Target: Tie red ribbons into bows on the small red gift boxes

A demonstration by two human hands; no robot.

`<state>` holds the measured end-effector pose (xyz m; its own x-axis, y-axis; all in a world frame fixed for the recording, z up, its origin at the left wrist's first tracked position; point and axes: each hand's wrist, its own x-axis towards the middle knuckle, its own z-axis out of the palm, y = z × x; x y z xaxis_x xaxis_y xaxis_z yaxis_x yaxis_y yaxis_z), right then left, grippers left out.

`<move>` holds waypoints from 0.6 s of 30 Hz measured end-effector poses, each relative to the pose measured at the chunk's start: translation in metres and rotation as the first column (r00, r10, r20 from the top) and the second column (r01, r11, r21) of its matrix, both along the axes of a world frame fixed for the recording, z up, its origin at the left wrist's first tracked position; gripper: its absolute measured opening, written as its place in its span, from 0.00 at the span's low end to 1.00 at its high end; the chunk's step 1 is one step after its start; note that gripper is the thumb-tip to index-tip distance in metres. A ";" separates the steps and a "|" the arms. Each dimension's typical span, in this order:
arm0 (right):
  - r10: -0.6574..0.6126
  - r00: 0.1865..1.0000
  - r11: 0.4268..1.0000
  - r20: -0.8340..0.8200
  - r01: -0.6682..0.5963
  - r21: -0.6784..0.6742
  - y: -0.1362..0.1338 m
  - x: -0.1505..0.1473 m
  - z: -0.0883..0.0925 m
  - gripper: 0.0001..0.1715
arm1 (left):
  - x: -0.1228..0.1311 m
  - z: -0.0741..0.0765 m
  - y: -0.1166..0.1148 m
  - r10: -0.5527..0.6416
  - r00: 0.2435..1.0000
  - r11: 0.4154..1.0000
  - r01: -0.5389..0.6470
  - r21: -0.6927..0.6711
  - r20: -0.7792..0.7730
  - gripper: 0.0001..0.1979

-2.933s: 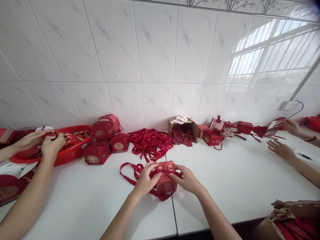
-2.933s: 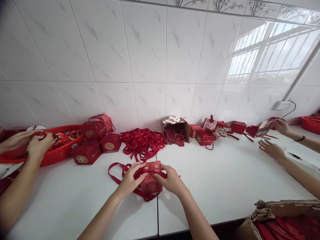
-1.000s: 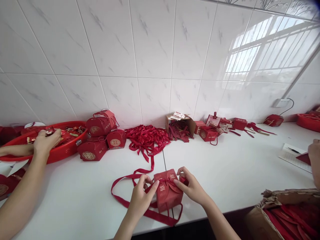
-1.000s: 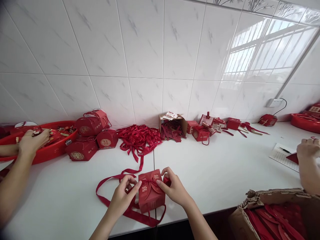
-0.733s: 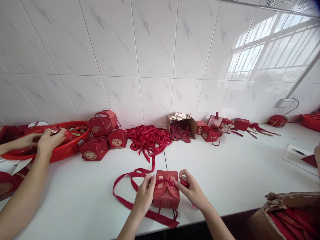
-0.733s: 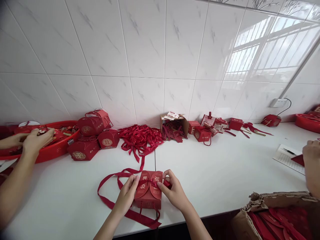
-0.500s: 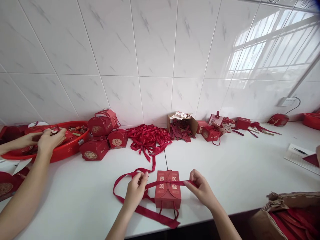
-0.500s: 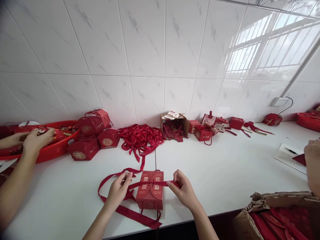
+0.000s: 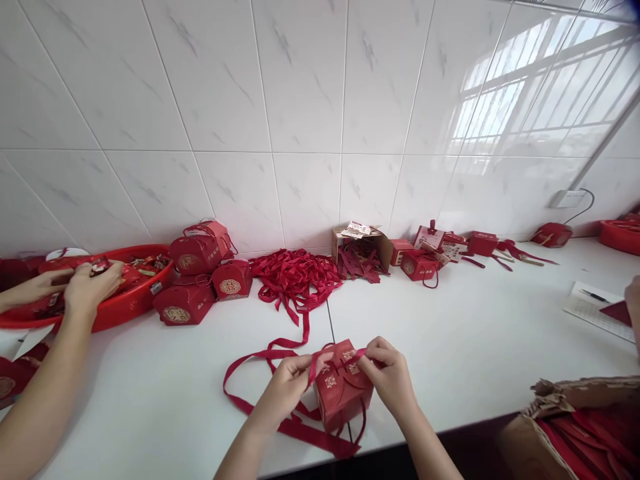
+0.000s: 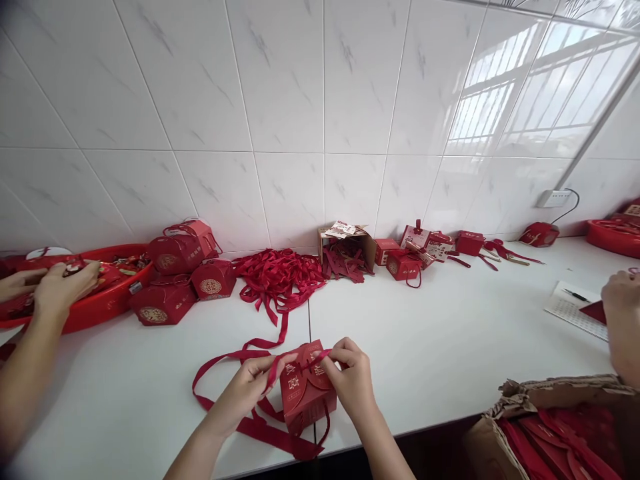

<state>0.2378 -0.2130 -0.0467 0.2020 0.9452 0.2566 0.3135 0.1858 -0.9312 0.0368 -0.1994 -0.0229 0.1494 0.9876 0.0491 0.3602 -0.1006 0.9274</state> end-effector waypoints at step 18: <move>0.457 0.889 0.854 0.002 -0.438 -0.281 0.008 -0.006 0.030 0.02 | 0.010 -0.015 -0.002 -0.253 0.897 0.801 0.404 0.441 -0.362 0.13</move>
